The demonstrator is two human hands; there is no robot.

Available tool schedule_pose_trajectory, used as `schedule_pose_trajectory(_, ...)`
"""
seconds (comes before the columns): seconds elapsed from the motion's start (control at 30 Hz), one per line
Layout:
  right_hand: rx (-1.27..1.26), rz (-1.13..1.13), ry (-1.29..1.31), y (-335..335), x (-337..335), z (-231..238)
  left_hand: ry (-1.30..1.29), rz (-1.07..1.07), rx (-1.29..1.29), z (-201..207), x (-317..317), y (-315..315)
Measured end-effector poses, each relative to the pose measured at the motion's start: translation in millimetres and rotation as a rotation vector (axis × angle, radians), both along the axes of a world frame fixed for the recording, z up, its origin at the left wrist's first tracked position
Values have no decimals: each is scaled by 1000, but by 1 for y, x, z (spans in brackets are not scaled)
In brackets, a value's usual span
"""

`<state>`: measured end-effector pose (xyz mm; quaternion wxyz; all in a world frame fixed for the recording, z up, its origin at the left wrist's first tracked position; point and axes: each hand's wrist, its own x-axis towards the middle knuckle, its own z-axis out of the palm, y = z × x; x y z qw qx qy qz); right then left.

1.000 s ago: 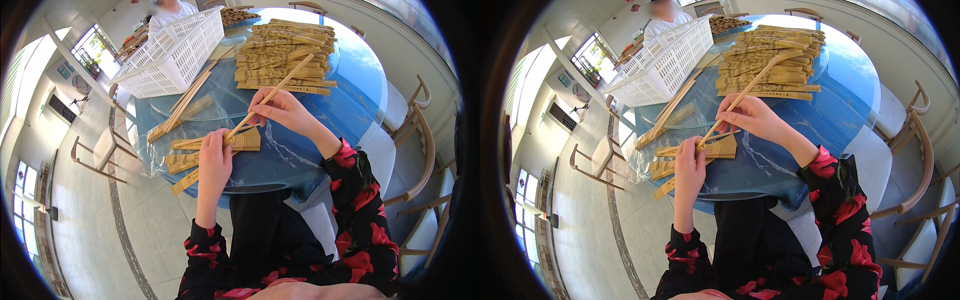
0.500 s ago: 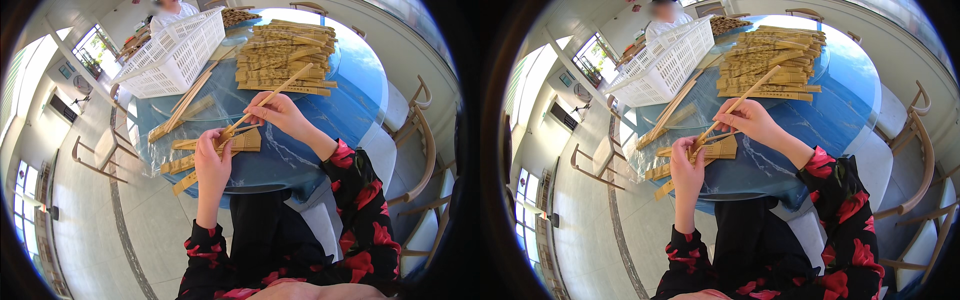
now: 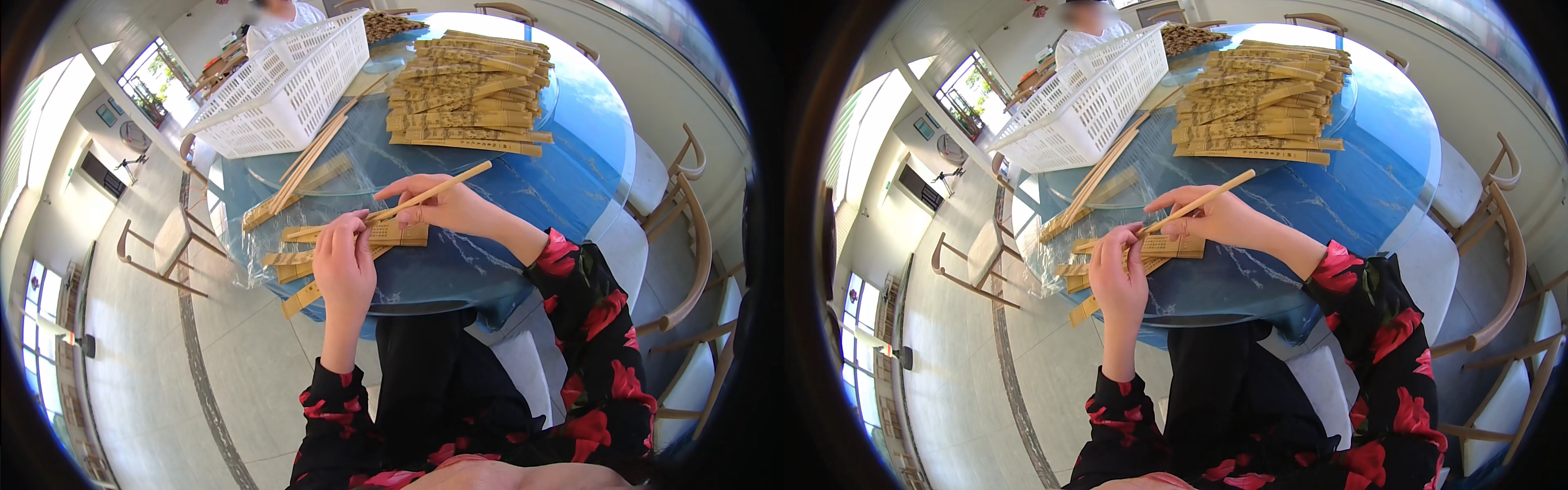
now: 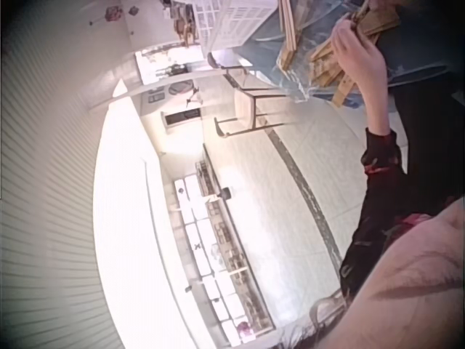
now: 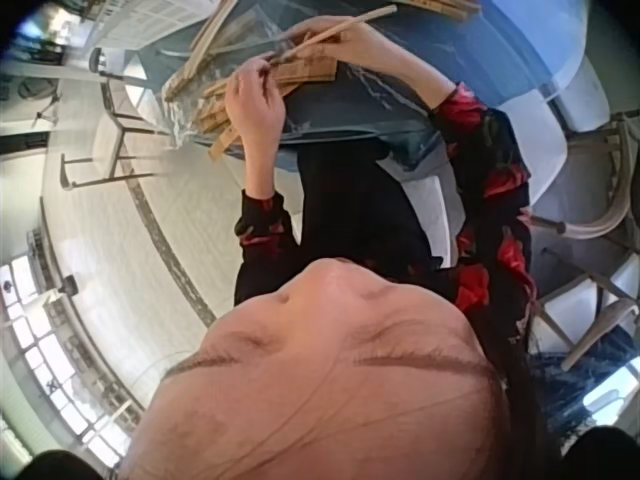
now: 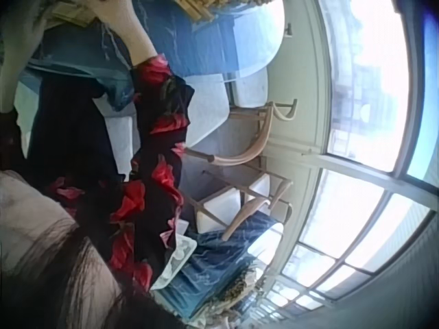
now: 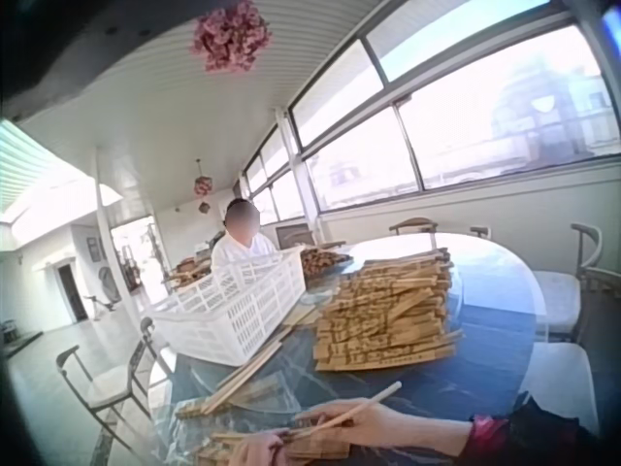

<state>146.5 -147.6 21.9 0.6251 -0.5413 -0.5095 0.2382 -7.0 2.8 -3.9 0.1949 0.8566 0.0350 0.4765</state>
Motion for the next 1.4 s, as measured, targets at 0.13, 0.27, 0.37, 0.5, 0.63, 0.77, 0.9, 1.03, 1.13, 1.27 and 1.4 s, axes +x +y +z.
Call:
schedule_pose_trajectory(0.13, 139, 76, 237, -17, 21, 19, 8, 127, -40, 1, -4, -1)
schedule_pose_trajectory(0.27, 273, 128, 477, -24, 31, 26, -16, 117, -32, 1, -3, 0)
schedule_pose_trajectory(0.37, 214, 174, 366, -23, 33, 22, -45, 100, 3, 1, -3, 3)
schedule_pose_trajectory(0.5, 66, 147, 322, -20, 21, 18, -110, 32, 94, 8, -2, 1)
schedule_pose_trajectory(0.63, -97, 288, 321, -10, 11, 7, -131, -30, 167, 7, -2, -2)
schedule_pose_trajectory(0.77, -24, 511, 406, -12, 18, 5, -141, -12, 146, 4, -3, -3)
schedule_pose_trajectory(0.9, 75, 515, 526, -15, 25, 13, -166, 64, 128, 4, -5, -1)
schedule_pose_trajectory(1.03, 64, 482, 443, -17, 28, 11, -191, 65, 138, 4, -6, 0)
schedule_pose_trajectory(1.13, -55, 403, 429, -11, 17, 6, -201, 30, 183, 4, -7, 0)
schedule_pose_trajectory(1.27, -175, 402, 335, -9, 10, 4, -167, -2, 246, 5, -6, -5)
schedule_pose_trajectory(1.4, -213, -19, -213, -3, 21, -1, -175, 98, 164, 3, -5, -1)
